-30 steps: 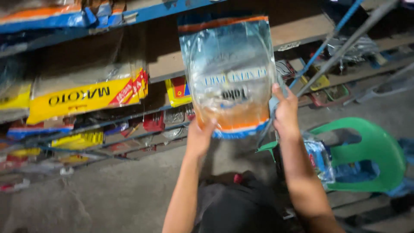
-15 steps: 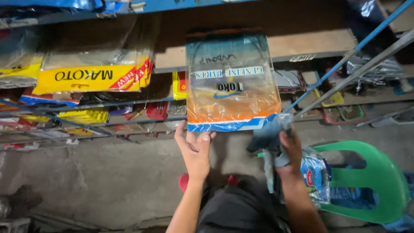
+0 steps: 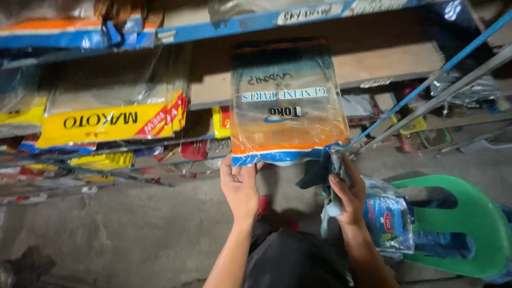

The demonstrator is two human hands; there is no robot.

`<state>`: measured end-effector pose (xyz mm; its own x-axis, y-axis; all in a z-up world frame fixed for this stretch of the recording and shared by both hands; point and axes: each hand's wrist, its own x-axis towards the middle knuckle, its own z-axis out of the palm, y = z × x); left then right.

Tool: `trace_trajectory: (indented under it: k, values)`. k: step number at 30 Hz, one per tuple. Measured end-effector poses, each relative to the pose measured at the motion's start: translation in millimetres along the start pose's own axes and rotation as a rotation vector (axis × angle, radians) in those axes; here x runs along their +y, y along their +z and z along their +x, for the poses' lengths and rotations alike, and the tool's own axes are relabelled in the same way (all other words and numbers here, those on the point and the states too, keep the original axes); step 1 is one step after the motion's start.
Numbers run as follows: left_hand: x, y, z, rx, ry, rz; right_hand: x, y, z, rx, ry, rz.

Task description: The person wipes the exterior of two sealed plastic packages with a cloth. They first wipe a blue and orange package, then a blue package, repeatedly rubbing the surfaces before placing them back on the shelf.

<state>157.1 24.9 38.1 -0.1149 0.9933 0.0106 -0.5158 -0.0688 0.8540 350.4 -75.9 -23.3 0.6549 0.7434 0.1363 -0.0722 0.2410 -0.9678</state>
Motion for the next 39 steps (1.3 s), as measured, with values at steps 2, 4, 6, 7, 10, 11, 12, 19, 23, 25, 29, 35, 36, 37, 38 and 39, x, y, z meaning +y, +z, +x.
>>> trace_trajectory:
  k: [2, 4, 6, 7, 10, 11, 12, 19, 23, 25, 29, 35, 36, 37, 38, 39]
  values:
    - [6.7, 13.7, 15.4, 0.018, -0.024, 0.000, -6.6, 11.6, 13.1, -0.026, -0.011, -0.017]
    - [2.0, 22.3, 36.3, -0.001, -0.032, 0.038, 9.2, 15.5, 37.7, -0.056, -0.041, -0.050]
    - [-6.1, 23.0, 52.0, -0.014, -0.043, 0.082, 3.0, 27.9, 54.1, -0.086, -0.061, -0.084]
    - [-12.3, 19.9, 58.4, -0.048, -0.049, 0.170, -10.9, 38.8, 59.7, -0.096, -0.069, -0.095]
    - [-7.5, 19.7, 53.0, -0.070, -0.011, 0.308, -24.4, 52.6, 60.0, -0.054, -0.166, -0.206]
    - [-1.4, 19.1, 45.7, -0.048, 0.030, 0.366, -23.6, 54.4, 55.4, -0.008, -0.245, -0.304]
    - [-1.9, 19.8, 40.9, -0.049, 0.030, 0.366, -26.7, 59.7, 48.9, -0.008, -0.245, -0.304]
    - [-12.2, 22.1, 48.7, -0.252, 0.202, 0.433, -36.8, 75.3, 59.0, -0.101, -0.218, -0.361]
    - [-9.8, 31.7, 61.0, -0.293, 0.173, 0.442, -29.1, 75.6, 81.8, -0.131, -0.190, -0.316]
    - [-11.4, 37.3, 65.7, -0.305, 0.181, 0.449, -28.1, 75.6, 90.7, -0.140, -0.189, -0.307]
    - [-6.4, 44.4, 72.9, -0.341, 0.167, 0.458, -34.0, 76.2, 104.6, -0.170, -0.176, -0.302]
    - [2.1, 47.8, 82.7, -0.387, 0.139, 0.437, -51.8, 70.8, 111.7, -0.189, -0.171, -0.389]
    - [2.5, 44.3, 83.1, -0.389, 0.142, 0.436, -57.5, 71.8, 108.0, -0.188, -0.174, -0.388]
    - [2.8, 40.2, 83.3, -0.371, 0.145, 0.441, -62.7, 72.8, 103.6, -0.183, -0.241, -0.335]
    - [2.9, 36.2, 83.6, -0.352, 0.147, 0.445, -67.6, 73.7, 99.3, -0.178, -0.309, -0.283]
    - [2.1, 35.0, 85.8, -0.357, 0.146, 0.445, -65.3, 71.8, 102.3, -0.173, -0.309, -0.283]
